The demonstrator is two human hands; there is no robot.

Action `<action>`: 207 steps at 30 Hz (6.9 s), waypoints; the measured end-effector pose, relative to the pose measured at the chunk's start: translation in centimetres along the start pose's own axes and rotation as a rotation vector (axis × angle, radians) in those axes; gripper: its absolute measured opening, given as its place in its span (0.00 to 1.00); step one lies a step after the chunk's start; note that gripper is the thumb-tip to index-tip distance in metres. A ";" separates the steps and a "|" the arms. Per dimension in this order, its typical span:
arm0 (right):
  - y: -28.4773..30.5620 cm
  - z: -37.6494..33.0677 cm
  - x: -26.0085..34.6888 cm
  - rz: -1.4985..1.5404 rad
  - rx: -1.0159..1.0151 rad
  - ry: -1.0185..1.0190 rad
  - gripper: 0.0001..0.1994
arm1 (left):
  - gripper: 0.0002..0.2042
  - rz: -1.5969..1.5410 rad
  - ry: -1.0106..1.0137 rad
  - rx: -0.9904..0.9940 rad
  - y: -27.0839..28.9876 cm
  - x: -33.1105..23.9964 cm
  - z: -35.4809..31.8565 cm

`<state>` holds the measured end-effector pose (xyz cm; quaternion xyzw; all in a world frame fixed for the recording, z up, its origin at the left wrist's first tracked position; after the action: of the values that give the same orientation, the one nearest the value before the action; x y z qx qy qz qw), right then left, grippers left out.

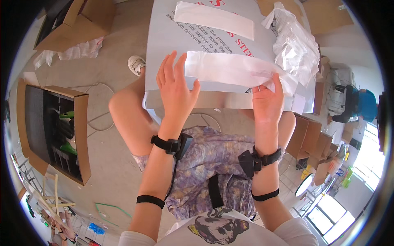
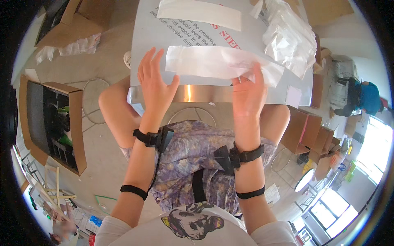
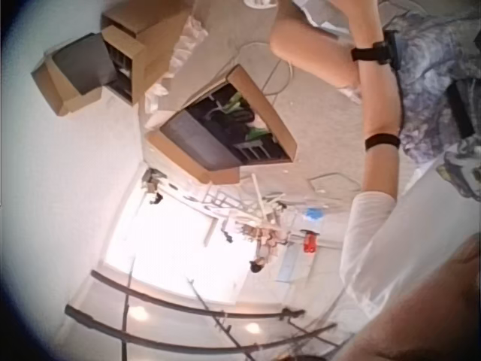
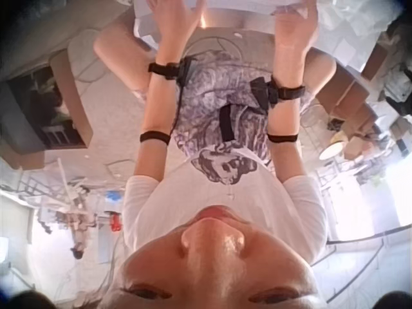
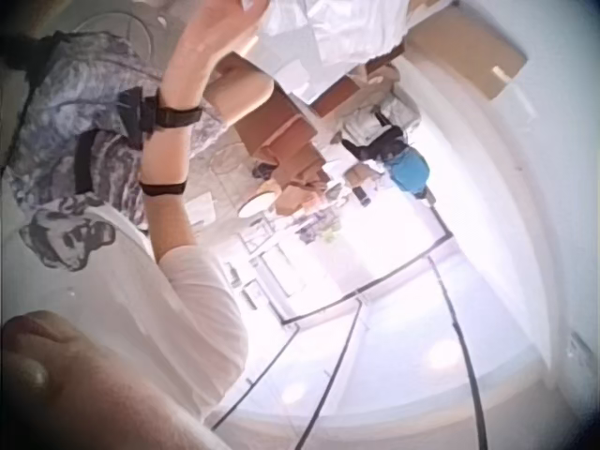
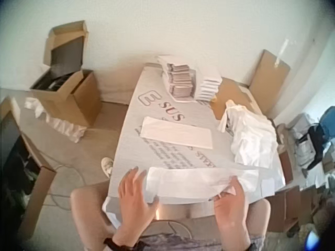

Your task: Folding and organizing white plastic or foam strips on a metal work table.

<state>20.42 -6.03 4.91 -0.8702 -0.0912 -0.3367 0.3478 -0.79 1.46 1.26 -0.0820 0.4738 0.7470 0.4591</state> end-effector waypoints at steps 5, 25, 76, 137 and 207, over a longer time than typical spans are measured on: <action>3.8 2.4 1.8 0.045 -0.010 -0.057 0.13 | 0.25 0.033 -0.111 0.018 -2.5 -0.2 0.3; 5.6 5.4 0.9 0.050 0.000 -0.019 0.13 | 0.15 0.001 -0.228 0.021 -3.9 -0.2 1.9; -3.9 8.7 -8.7 -1.858 -0.093 0.914 0.28 | 0.16 0.009 0.132 -0.073 -2.0 2.3 1.5; 10.6 6.5 6.4 -1.399 -0.571 0.526 0.15 | 0.35 0.077 -0.237 0.332 -6.3 -1.5 0.4; 1.6 4.4 -1.1 -1.100 -0.150 0.312 0.24 | 0.28 0.111 -0.284 0.511 -6.2 -4.6 0.4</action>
<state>22.53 -4.23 1.01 -0.6571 -0.4537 -0.5981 0.0685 6.69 -0.22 0.08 0.1676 0.5813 0.6317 0.4848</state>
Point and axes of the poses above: each hand's wrist, its own z-axis towards the middle knuckle, its own y-axis out of the back of the hand, x = y × z, the point moved 3 cm from there along z, towards the middle knuckle, and after that the axes turned 13 degrees about -y, right-handed, at the moved point
